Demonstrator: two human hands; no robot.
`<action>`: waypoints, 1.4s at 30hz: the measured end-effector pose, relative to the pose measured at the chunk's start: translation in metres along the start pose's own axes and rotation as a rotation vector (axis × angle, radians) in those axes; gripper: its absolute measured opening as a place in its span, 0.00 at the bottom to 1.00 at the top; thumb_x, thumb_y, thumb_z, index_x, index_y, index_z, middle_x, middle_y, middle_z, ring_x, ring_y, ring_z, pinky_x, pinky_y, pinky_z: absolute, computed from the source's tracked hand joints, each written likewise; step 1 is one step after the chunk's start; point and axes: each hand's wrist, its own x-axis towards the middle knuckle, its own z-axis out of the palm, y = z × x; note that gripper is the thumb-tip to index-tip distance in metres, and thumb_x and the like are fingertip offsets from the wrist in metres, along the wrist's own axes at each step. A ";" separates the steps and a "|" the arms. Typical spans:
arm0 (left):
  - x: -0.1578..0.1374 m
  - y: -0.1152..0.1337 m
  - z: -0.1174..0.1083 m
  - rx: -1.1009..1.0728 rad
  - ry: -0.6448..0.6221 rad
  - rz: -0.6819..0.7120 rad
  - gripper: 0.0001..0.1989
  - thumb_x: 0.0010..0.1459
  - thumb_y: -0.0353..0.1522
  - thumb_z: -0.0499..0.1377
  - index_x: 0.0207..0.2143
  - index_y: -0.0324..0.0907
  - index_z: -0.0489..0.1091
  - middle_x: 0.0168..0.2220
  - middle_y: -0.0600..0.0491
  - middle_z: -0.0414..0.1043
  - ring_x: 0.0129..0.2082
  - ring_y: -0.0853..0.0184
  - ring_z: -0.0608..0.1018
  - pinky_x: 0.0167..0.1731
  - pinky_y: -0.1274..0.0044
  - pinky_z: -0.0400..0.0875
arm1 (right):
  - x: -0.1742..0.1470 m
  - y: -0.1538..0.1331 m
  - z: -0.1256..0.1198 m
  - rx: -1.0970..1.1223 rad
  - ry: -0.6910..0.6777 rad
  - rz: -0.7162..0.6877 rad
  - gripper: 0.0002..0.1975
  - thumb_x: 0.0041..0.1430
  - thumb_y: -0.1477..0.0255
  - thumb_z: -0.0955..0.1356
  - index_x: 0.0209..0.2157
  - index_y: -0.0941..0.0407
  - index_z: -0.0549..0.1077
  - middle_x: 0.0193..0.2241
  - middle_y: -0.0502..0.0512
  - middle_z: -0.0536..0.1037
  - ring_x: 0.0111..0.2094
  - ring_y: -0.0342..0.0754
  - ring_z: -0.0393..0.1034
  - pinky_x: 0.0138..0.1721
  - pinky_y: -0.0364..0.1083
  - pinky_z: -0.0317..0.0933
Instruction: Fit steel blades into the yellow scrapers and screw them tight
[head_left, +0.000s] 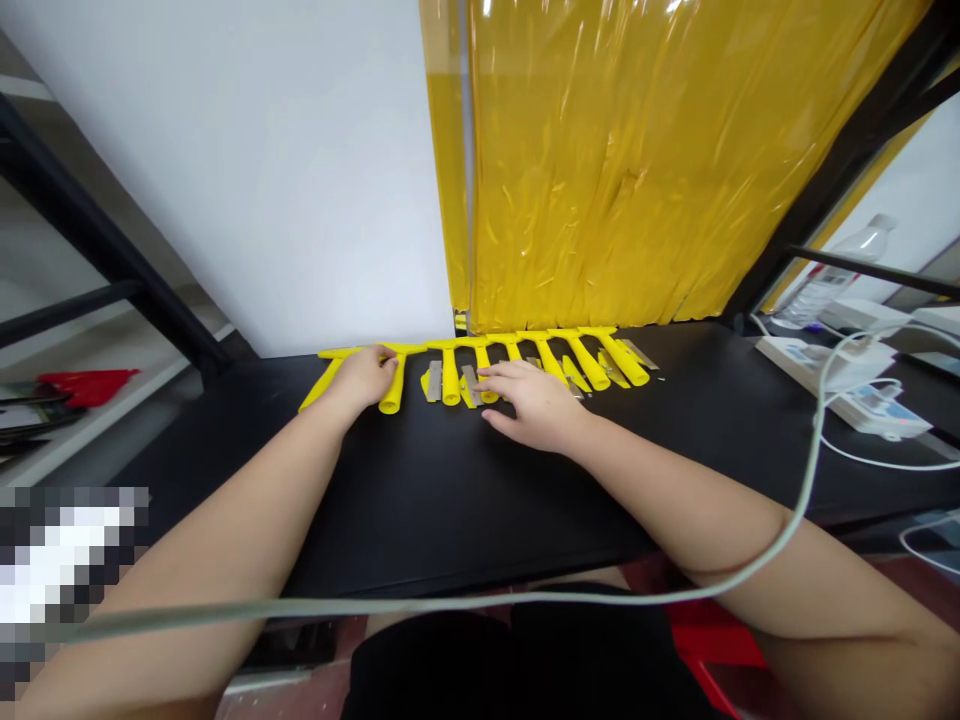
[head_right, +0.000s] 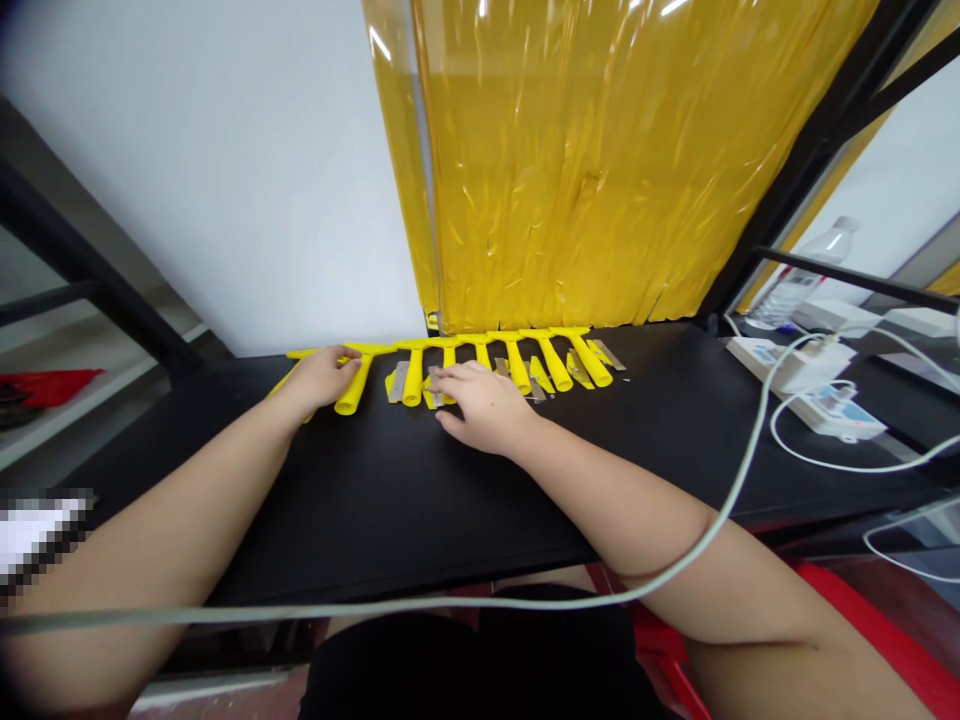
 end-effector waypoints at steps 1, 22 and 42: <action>0.001 0.003 0.001 0.023 -0.010 -0.021 0.18 0.62 0.37 0.58 0.49 0.38 0.80 0.45 0.36 0.83 0.48 0.45 0.83 0.51 0.59 0.74 | 0.000 -0.002 0.001 -0.014 -0.020 -0.008 0.18 0.65 0.68 0.71 0.56 0.53 0.79 0.62 0.59 0.76 0.62 0.61 0.69 0.62 0.61 0.67; -0.010 0.023 0.009 0.139 -0.099 0.088 0.21 0.67 0.39 0.54 0.55 0.40 0.78 0.56 0.43 0.81 0.57 0.50 0.80 0.60 0.63 0.72 | 0.004 0.006 0.006 0.016 -0.123 0.063 0.13 0.66 0.70 0.71 0.51 0.55 0.78 0.52 0.61 0.81 0.56 0.59 0.74 0.56 0.56 0.69; -0.045 0.043 -0.001 0.211 -0.293 0.452 0.47 0.59 0.65 0.55 0.67 0.42 0.69 0.64 0.39 0.71 0.64 0.44 0.72 0.64 0.57 0.67 | 0.004 0.007 0.004 0.064 -0.115 0.026 0.10 0.65 0.72 0.71 0.47 0.56 0.78 0.48 0.60 0.81 0.52 0.57 0.74 0.55 0.54 0.68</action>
